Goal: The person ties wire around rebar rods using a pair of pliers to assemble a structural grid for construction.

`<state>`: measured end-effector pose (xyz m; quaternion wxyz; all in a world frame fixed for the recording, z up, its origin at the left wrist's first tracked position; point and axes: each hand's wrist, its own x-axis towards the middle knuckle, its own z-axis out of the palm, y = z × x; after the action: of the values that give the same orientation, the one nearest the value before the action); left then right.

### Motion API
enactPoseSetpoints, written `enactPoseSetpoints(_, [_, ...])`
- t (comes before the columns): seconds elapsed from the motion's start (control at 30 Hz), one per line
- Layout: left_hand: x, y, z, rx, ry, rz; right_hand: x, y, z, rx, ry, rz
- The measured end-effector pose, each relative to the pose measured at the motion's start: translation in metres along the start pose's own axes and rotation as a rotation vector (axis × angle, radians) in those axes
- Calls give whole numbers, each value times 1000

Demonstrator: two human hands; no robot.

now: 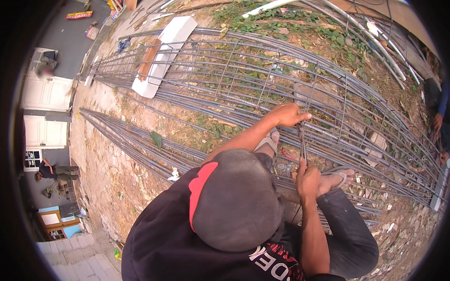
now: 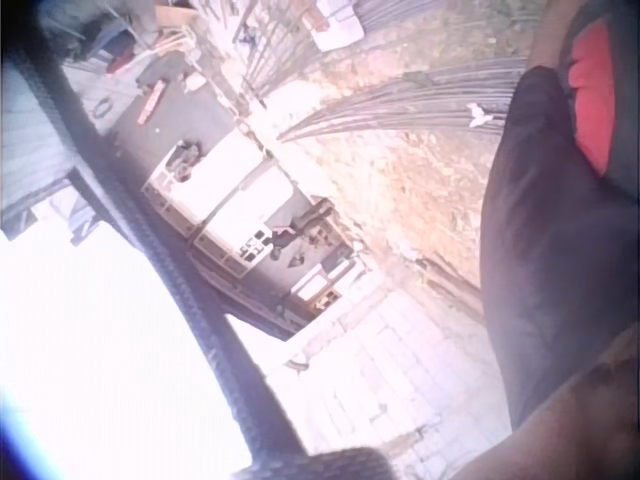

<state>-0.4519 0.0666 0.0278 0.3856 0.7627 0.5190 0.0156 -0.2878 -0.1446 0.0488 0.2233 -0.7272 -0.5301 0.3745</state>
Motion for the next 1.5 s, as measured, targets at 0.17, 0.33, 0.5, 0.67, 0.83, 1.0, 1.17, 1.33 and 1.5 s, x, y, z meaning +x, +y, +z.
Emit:
enactPoseSetpoints(0.17, [-1, 13, -7, -25, 20, 34, 2, -7, -4, 625, -396, 390])
enactPoseSetpoints(0.33, [-1, 1, -2, -18, 24, 50, 1, -18, -12, 532, -420, 365])
enactPoseSetpoints(0.5, [6, 10, 0, -40, -9, 37, -16, -12, -11, -130, 250, -212])
enactPoseSetpoints(0.67, [1, 19, -8, -55, 2, 54, -5, -7, 14, 828, -195, 359])
enactPoseSetpoints(0.83, [0, 7, -14, -67, -29, 24, 4, -7, -11, 1104, -513, 540])
enactPoseSetpoints(1.0, [4, 13, -5, -66, -21, 4, -7, -3, -2, 287, 30, 145])
enactPoseSetpoints(1.17, [0, 6, -12, -52, -33, 18, -13, -3, -8, -156, 322, -102])
enactPoseSetpoints(1.33, [4, 17, -6, -96, 3, 45, -4, -4, 15, 617, -208, 346])
enactPoseSetpoints(1.5, [3, 5, -12, -101, -44, 31, 0, 1, -1, 1618, -793, 589])
